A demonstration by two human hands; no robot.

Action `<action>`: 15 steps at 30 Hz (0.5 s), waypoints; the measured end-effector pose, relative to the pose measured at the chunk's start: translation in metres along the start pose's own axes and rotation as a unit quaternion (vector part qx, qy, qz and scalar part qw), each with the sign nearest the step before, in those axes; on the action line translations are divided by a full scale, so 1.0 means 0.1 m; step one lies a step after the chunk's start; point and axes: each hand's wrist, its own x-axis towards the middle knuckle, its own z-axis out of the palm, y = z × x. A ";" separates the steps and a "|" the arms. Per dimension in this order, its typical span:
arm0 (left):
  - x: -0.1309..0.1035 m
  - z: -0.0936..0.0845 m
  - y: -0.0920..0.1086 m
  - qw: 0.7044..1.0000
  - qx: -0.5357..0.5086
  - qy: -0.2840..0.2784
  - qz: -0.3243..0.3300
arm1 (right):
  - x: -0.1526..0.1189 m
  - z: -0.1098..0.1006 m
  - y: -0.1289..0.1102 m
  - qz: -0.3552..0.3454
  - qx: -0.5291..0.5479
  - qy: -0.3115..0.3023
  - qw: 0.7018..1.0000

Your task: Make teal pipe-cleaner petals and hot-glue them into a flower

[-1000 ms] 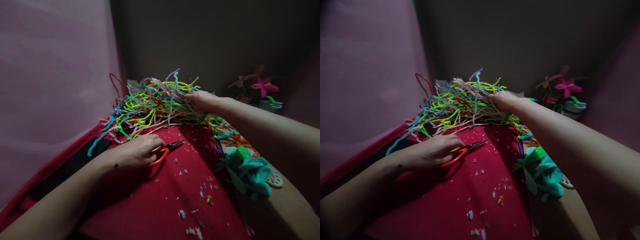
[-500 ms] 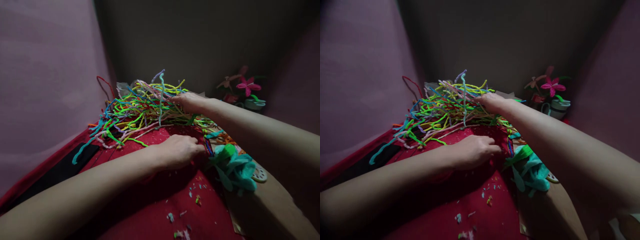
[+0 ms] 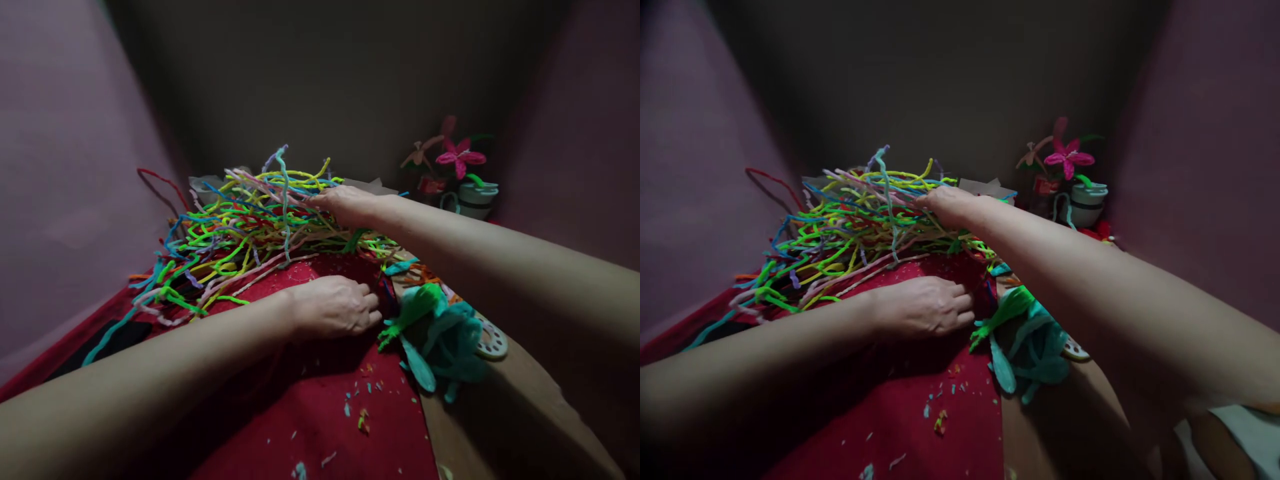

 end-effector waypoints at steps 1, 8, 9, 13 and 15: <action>-0.01 -0.01 0.01 1.000 -0.007 -0.001 -0.001 | 0.00 0.00 0.00 0.000 0.002 -0.001 1.000; 0.18 0.13 0.08 0.938 -0.151 -0.034 -0.311 | 0.02 -0.02 -0.03 -0.005 -0.002 -0.015 1.000; 0.23 0.14 0.08 0.927 -0.169 -0.038 -0.332 | 0.03 -0.03 -0.03 -0.005 -0.005 -0.016 1.000; 0.33 0.15 0.09 0.913 -0.214 -0.044 -0.345 | 0.04 -0.04 -0.03 -0.013 -0.017 -0.013 1.000; 0.33 0.12 0.09 0.915 -0.226 -0.035 -0.333 | 0.05 -0.05 -0.03 -0.013 -0.020 -0.018 1.000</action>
